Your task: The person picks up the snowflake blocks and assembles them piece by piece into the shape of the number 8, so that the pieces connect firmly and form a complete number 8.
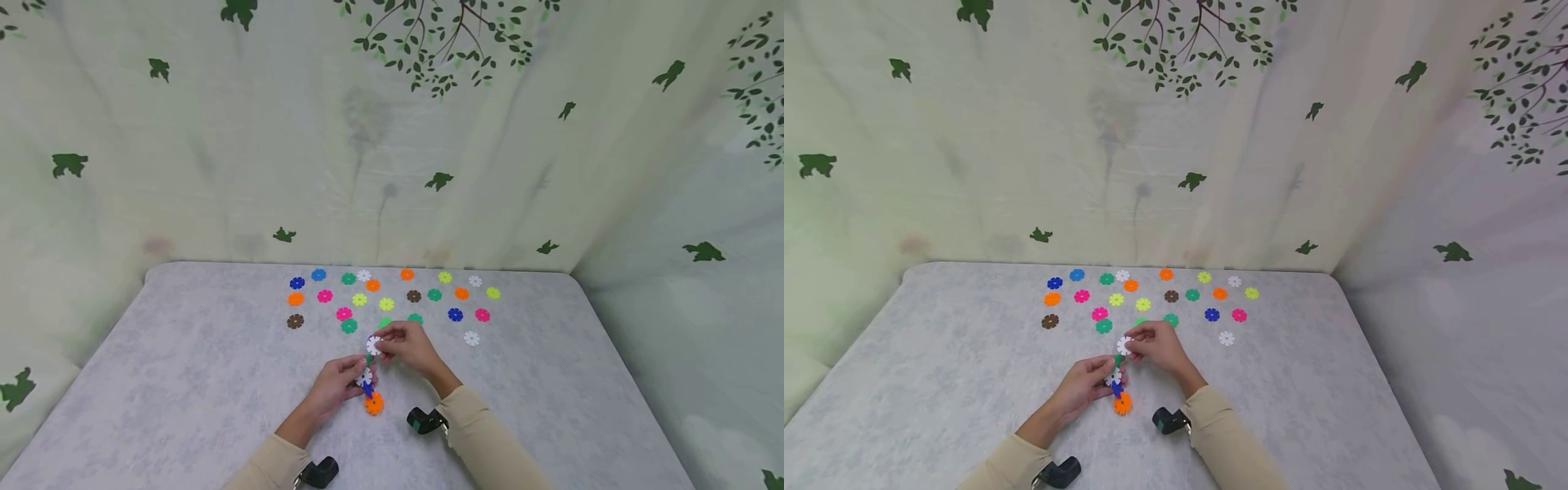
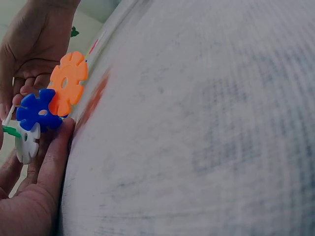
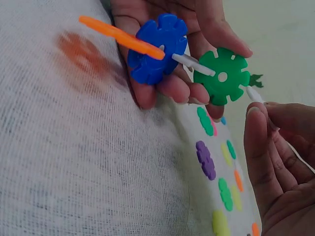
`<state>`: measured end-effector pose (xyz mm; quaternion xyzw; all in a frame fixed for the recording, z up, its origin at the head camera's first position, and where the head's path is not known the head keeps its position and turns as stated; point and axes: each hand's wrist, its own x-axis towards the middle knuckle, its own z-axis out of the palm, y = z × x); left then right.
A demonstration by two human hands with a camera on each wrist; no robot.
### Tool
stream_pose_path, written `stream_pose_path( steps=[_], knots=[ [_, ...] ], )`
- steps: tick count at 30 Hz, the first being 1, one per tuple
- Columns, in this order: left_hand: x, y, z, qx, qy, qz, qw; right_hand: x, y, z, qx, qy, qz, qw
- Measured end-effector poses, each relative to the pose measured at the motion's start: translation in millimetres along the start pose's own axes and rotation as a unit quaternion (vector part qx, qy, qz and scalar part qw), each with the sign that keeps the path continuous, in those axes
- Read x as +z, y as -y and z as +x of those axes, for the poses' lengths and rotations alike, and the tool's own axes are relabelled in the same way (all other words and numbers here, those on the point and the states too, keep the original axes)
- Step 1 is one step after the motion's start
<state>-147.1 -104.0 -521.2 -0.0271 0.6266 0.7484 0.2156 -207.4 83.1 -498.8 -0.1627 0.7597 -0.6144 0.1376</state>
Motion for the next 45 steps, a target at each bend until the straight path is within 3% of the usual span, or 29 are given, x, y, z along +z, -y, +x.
stream_pose_path(
  steps=[12,19,26,31,36,41,43,45],
  knots=[
    [-1.5,4.1,-0.9,0.030,-0.002,0.000,0.9996,9,4,0.7,0.020,0.014,-0.025,0.9994],
    [-3.5,4.9,-1.6,0.044,0.012,0.007,0.9989,10,3,-1.6,0.022,0.009,0.011,0.9997],
    [-1.7,8.0,-0.8,0.073,-0.007,0.047,0.9962,9,3,-2.9,0.037,0.022,0.041,0.9983],
    [-2.6,4.9,-1.5,0.061,0.011,0.045,0.9971,9,3,-4.4,0.050,0.026,0.033,0.9978],
    [-6.3,0.8,-1.2,0.022,0.043,0.022,0.9986,7,1,-5.6,0.012,0.044,0.005,0.9990],
    [-4.5,-0.8,-0.6,0.011,0.000,0.024,0.9997,6,-1,-7.4,-0.005,0.081,-0.019,0.9966],
    [-3.1,-1.8,0.5,0.008,-0.013,0.019,0.9997,0,-3,-8.0,0.000,0.063,-0.037,0.9973],
    [-1.7,-2.3,2.3,0.003,-0.021,0.013,0.9997,-10,-7,-8.1,0.005,0.021,-0.064,0.9977]
  ],
)
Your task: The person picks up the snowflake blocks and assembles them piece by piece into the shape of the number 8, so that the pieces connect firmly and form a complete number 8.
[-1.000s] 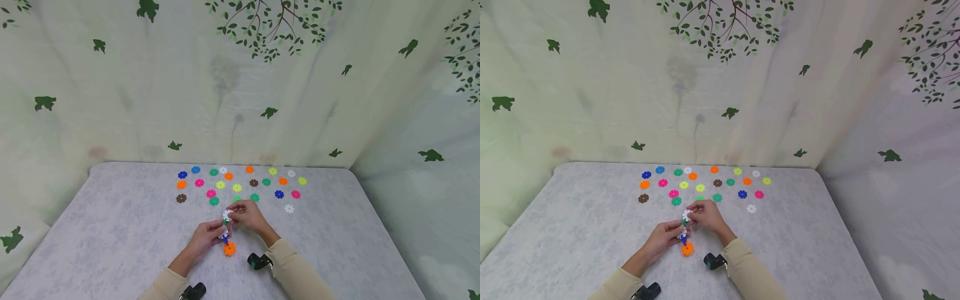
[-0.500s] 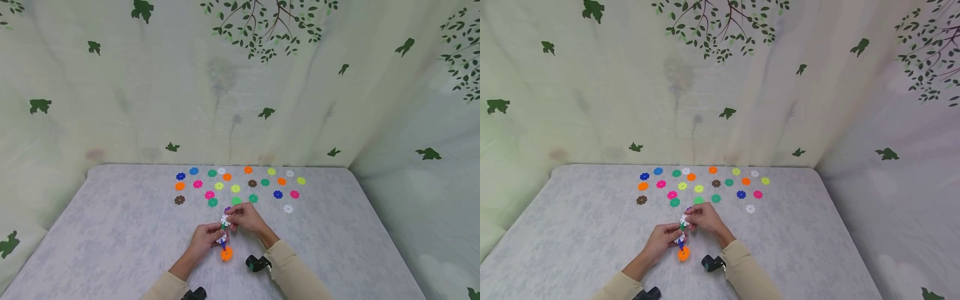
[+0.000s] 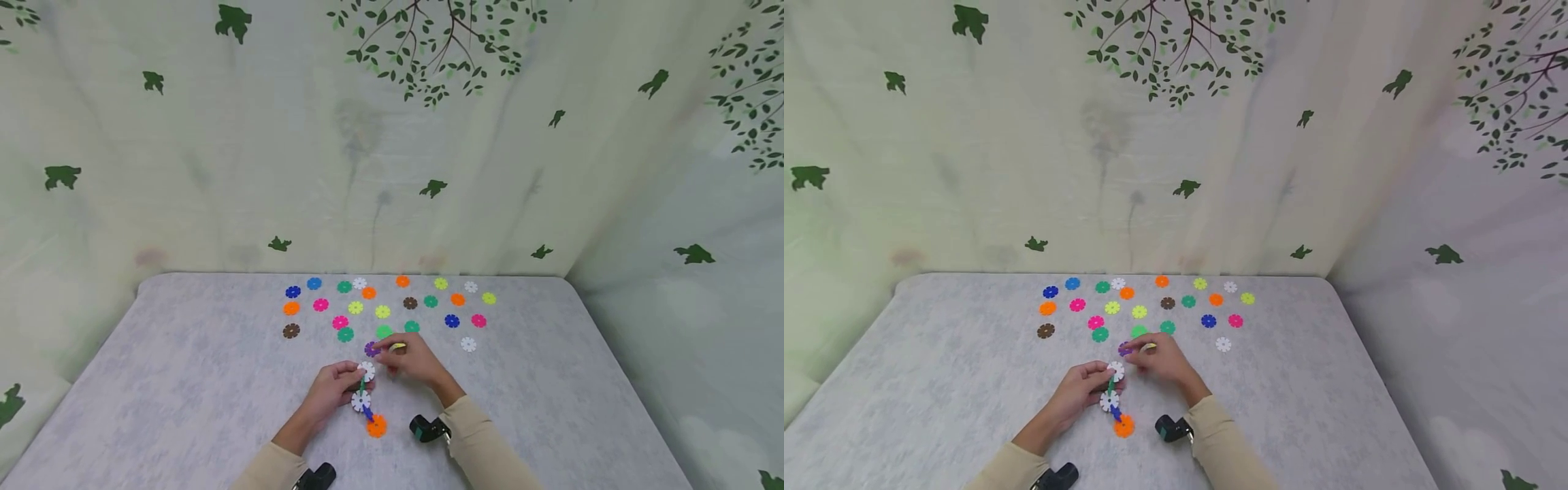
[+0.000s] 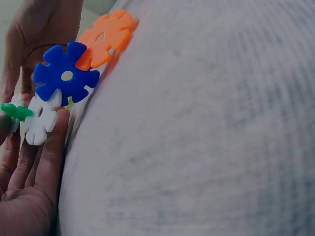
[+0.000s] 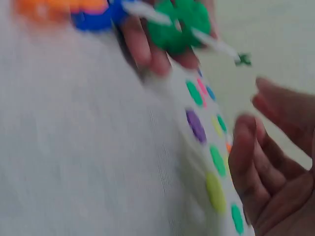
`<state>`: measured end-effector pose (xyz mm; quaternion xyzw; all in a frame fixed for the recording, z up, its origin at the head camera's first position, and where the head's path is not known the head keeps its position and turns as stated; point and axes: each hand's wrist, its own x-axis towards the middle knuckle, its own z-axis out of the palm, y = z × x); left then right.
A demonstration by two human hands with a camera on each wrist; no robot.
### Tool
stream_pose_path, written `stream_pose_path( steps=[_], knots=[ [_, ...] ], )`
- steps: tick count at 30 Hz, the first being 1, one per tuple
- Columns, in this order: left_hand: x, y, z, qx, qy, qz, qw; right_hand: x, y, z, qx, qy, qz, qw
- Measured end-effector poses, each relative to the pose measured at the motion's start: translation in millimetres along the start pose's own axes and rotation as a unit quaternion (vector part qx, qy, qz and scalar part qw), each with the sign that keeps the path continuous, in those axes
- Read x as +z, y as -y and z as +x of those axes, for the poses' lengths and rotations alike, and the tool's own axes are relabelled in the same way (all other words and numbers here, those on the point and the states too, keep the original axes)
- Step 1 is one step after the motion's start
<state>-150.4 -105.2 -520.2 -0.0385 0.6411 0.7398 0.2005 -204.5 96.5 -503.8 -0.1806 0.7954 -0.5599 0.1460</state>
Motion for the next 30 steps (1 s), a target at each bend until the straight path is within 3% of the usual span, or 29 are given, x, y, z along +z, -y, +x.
stream_pose_path(
  steps=[3,6,14,17,21,24,30],
  knots=[
    [-0.4,-1.1,0.0,-0.012,-0.013,-0.005,0.9998,-14,-11,-0.6,0.025,-0.075,-0.060,0.9951],
    [-1.0,-2.9,-1.3,-0.017,-0.023,0.001,0.9996,-21,-19,0.2,0.054,-0.116,-0.108,0.9859],
    [-1.5,-3.3,-0.9,-0.006,-0.014,0.003,0.9999,-21,-23,8.7,0.082,-0.090,-0.207,0.9707],
    [-0.4,-1.8,-0.3,0.003,-0.017,0.005,0.9998,-20,-22,10.4,0.071,-0.080,-0.181,0.9776],
    [0.0,-0.6,0.5,-0.002,-0.019,0.002,0.9998,-17,-25,7.6,0.033,-0.047,-0.052,0.9970],
    [-0.2,-0.5,0.8,-0.009,-0.018,0.001,0.9998,-12,-23,2.7,-0.003,-0.020,0.020,0.9996],
    [-0.5,-0.3,0.7,-0.007,-0.013,-0.001,0.9999,-2,-8,-5.5,-0.045,-0.019,0.018,0.9987]
  ],
)
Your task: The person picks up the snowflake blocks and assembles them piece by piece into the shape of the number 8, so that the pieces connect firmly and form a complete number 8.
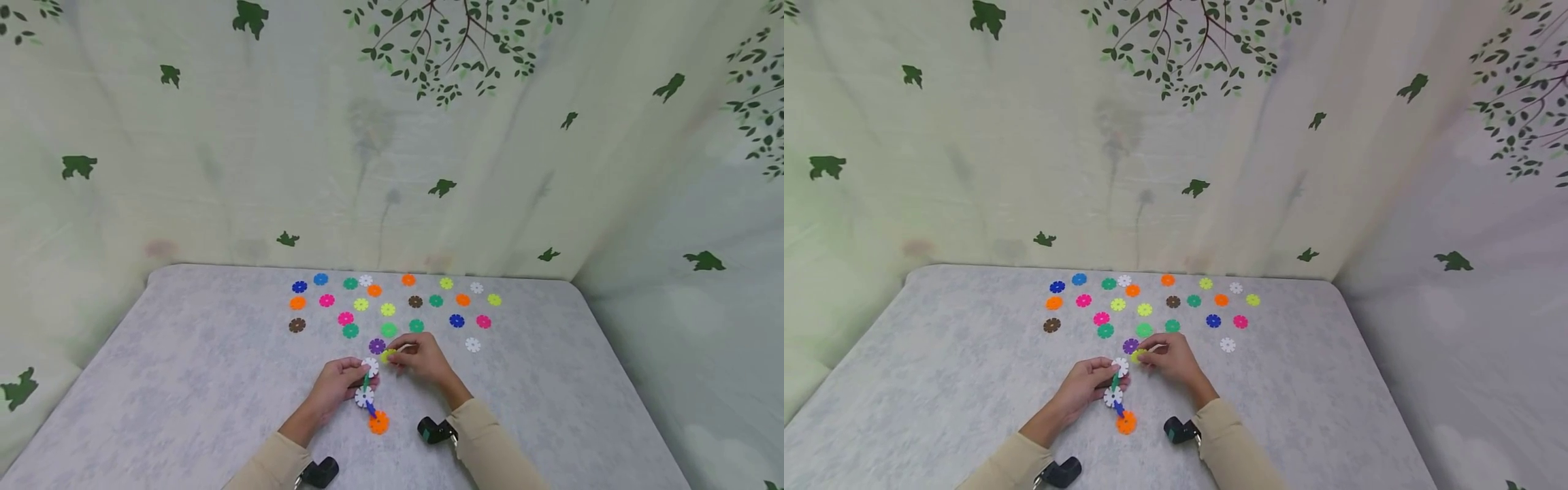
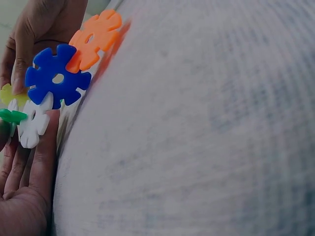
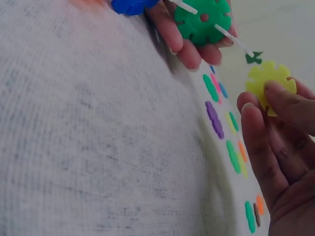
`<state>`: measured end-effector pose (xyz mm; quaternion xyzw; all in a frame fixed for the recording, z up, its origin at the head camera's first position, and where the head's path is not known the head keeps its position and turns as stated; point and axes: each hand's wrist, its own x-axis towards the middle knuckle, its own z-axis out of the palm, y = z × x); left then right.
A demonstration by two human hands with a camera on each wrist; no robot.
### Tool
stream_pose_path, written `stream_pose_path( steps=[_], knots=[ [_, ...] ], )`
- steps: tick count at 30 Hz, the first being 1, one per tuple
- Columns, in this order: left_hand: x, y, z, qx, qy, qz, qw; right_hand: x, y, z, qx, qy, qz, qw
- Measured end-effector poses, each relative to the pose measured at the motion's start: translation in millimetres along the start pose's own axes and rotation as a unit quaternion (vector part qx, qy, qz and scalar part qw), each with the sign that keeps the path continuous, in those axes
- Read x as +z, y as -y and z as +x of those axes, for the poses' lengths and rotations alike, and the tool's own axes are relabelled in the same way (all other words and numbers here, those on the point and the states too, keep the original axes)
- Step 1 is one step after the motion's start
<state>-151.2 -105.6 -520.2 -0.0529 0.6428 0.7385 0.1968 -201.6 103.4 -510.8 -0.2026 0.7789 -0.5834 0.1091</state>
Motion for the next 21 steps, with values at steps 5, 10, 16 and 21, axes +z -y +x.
stream_pose_path(
  steps=[5,10,16,21],
  knots=[
    [1.3,-0.4,-0.5,0.007,-0.006,0.003,1.0000,5,5,-1.2,-0.030,-0.006,-0.034,0.9990],
    [2.4,-0.1,-1.8,0.015,-0.016,0.007,0.9997,9,7,-1.6,-0.055,-0.017,-0.054,0.9969],
    [4.6,-0.6,-3.0,0.015,-0.032,0.011,0.9993,11,6,-0.3,-0.067,-0.020,-0.070,0.9951],
    [5.2,0.2,-2.8,0.021,-0.036,0.023,0.9989,12,7,2.4,-0.077,-0.018,-0.088,0.9930]
  ],
)
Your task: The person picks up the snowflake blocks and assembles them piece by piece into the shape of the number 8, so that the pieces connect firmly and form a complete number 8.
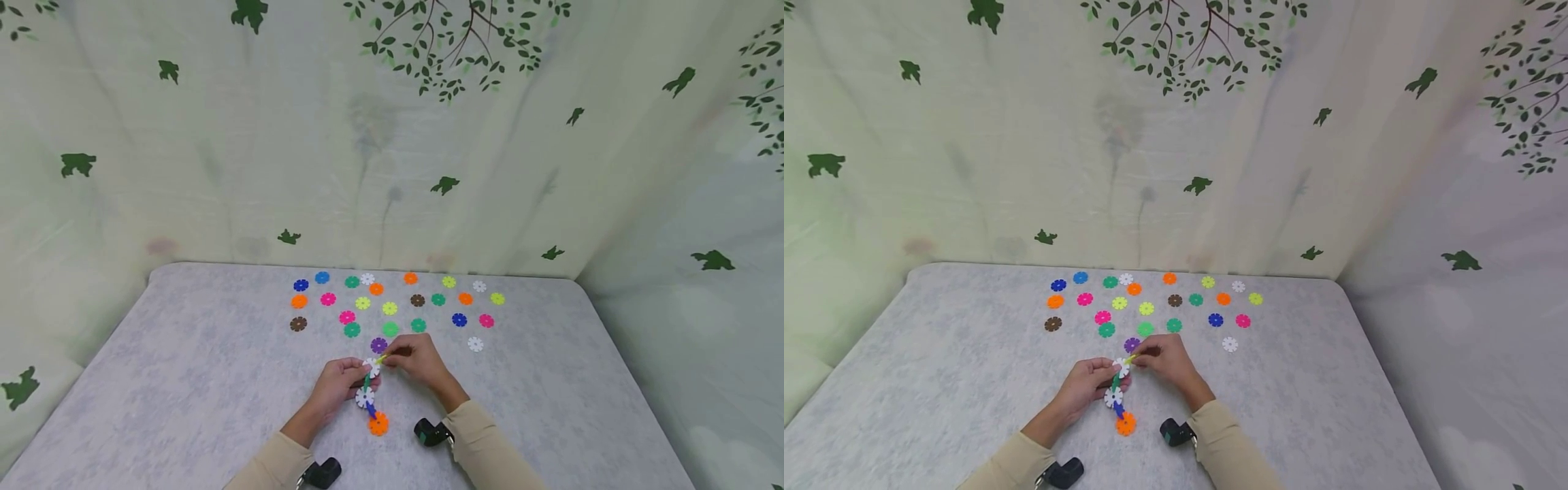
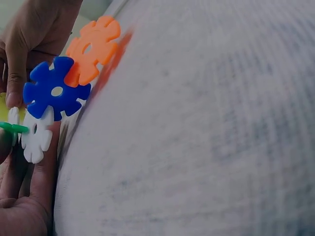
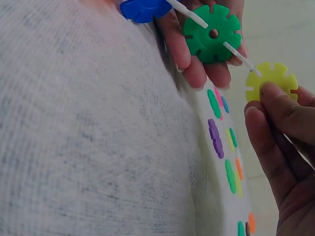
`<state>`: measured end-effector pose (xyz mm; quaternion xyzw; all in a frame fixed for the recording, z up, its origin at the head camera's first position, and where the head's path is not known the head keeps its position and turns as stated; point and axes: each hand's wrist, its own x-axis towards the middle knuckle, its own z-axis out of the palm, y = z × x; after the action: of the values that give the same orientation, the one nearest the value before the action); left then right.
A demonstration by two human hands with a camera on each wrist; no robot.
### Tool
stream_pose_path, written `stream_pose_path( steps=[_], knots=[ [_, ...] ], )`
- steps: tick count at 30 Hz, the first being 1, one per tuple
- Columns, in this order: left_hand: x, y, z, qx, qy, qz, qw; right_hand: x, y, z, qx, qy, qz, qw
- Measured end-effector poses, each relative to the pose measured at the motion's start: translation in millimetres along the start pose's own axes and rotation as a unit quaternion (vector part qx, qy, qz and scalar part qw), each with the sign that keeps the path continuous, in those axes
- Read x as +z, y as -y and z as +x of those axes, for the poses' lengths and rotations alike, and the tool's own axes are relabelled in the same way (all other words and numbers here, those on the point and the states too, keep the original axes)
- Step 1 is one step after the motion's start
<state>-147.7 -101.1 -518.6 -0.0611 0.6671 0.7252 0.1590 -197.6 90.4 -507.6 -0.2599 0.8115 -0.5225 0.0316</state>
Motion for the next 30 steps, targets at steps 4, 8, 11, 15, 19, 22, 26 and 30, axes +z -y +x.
stream_pose_path(
  steps=[4,8,11,15,19,22,26,30],
  knots=[
    [1.0,1.4,2.2,0.011,-0.005,0.007,0.9999,0,2,2.9,-0.016,0.006,-0.007,0.9998],
    [1.5,2.1,2.8,0.017,-0.013,0.014,0.9997,1,4,4.5,-0.013,0.023,-0.018,0.9995],
    [1.6,3.1,2.1,0.010,-0.010,0.020,0.9997,-1,3,3.7,-0.011,0.038,-0.016,0.9991],
    [-3.0,2.6,0.9,-0.009,0.040,0.010,0.9991,-2,1,2.1,-0.020,0.068,-0.005,0.9975],
    [-9.5,-0.1,2.3,-0.028,0.117,0.003,0.9927,1,0,2.1,-0.035,0.088,-0.005,0.9955],
    [-9.9,-1.4,4.0,-0.033,0.140,0.013,0.9895,0,2,2.9,-0.032,0.097,-0.013,0.9947],
    [-9.7,-3.6,4.7,-0.038,0.135,0.012,0.9900,-17,-3,-1.3,0.004,0.074,-0.044,0.9963],
    [-12.1,-6.7,4.8,-0.056,0.129,-0.008,0.9901,-53,-24,-16.1,0.097,-0.036,-0.101,0.9895]
  ],
)
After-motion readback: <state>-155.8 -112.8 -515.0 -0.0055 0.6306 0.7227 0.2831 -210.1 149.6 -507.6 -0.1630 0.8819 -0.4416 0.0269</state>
